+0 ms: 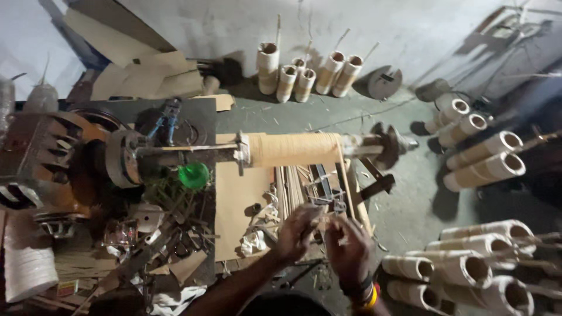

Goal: The person stands at a workshop machine and winds thin wooden strips around a large horizontal drum, feeding and smoothing the strips by hand as the drum turns. They cut and trim strip ends with scissors and handle loose strips from the workbench.

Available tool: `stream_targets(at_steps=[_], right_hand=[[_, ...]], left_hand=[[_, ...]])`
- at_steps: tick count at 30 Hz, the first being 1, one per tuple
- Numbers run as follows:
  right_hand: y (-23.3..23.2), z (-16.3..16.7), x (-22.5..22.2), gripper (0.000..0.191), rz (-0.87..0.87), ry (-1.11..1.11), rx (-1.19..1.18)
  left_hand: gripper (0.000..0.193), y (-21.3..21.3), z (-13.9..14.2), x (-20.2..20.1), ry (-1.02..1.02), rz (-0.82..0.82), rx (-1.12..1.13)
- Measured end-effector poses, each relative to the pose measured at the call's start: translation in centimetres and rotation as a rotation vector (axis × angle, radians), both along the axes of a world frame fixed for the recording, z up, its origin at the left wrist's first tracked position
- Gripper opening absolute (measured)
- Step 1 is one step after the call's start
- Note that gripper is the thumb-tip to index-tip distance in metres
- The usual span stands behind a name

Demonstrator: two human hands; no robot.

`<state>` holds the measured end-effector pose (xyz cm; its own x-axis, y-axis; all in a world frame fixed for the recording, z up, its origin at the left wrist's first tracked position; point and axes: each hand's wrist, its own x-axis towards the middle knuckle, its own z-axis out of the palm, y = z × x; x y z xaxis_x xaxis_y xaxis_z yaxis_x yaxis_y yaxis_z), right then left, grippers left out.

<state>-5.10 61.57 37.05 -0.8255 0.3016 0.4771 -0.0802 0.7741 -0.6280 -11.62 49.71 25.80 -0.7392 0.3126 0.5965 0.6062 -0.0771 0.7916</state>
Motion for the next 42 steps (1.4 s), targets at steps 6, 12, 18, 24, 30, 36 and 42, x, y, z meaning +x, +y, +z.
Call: stream_targets(at_steps=[6, 12, 18, 24, 30, 36, 42], right_hand=[[4.0, 0.0, 3.7, 0.026, 0.081, 0.071, -0.171], [7.6, -4.3, 5.8, 0.039, 0.297, 0.200, -0.499], [8.6, -6.1, 6.5, 0.050, 0.297, 0.197, -0.610], [7.3, -4.9, 5.2, 0.037, 0.327, 0.231, -0.470], [5.7, -3.7, 2.8, 0.028, 0.227, 0.235, -0.453], [3.4, -4.2, 0.2, 0.028, 0.014, 0.127, -0.085], [1.0, -5.2, -3.7, 0.035, -0.001, 0.082, 0.097]], left_hand=[[0.042, 2.9, 3.0, 4.9, 0.055, -0.116, 0.061], [0.042, 4.5, 1.1, 8.7, -0.108, -0.087, -0.133], [0.040, 5.0, -2.2, 9.9, -0.669, -0.279, 0.036], [0.037, 3.2, -1.5, 8.3, -0.784, -0.312, -0.018], [0.032, 2.7, -0.8, 5.2, -0.764, -0.390, 0.224], [0.033, 2.1, -4.0, 1.9, -0.878, -0.469, 0.295], [0.035, 3.9, -9.8, -1.6, -1.131, -0.447, 0.313]])
